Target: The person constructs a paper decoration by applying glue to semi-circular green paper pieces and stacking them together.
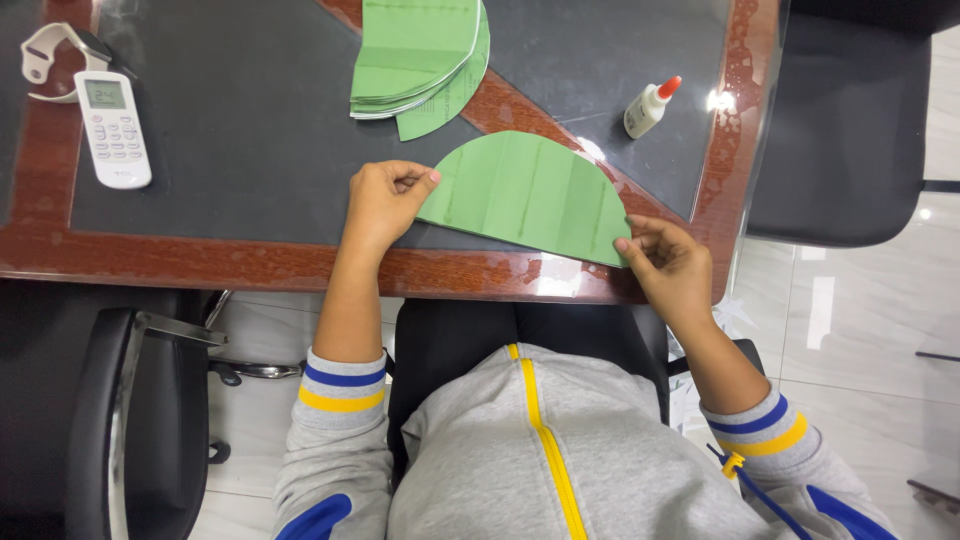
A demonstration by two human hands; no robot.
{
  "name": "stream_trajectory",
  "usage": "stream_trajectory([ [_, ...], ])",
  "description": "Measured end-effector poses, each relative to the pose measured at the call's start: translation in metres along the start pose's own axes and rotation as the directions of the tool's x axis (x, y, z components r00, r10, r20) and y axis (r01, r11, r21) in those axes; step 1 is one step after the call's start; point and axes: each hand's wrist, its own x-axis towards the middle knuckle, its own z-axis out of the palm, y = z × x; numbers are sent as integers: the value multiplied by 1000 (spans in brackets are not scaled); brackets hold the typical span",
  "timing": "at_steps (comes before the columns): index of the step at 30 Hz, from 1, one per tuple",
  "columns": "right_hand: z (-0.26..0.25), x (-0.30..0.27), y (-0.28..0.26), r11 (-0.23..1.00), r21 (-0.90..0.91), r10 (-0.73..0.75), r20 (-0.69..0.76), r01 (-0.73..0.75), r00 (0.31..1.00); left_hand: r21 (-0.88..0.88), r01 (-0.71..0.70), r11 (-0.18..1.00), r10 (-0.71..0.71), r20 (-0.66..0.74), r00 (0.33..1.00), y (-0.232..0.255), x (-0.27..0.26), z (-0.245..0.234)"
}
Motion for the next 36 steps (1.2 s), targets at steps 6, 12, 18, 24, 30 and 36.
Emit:
stream_trajectory([
  [6, 0, 2, -3, 999, -18, 38, 12, -38, 999, 22, 10, 1000, -10, 2, 1000, 2, -2, 0],
  [12, 1, 3, -4, 995, -93, 33, -8, -34, 999, 37, 24, 999, -24, 7, 1000, 3, -2, 0],
  [18, 1, 1, -8, 989, -140, 38, -12, -39, 999, 53, 58, 997, -58, 5, 998, 4, -3, 0],
  [24, 3, 2, -6, 981, -192, 5, -20, -8, 1000, 76, 23, 997, -22, -7, 1000, 4, -3, 1],
  [30, 4, 1, -4, 970, -240, -35, -26, 28, 999, 88, 19, 996, -18, -10, 1000, 4, -3, 1],
  [36, 4, 1, -8, 958, -284, -44, -26, 35, 999, 80, 26, 996, -24, -22, 999, 6, -4, 3],
])
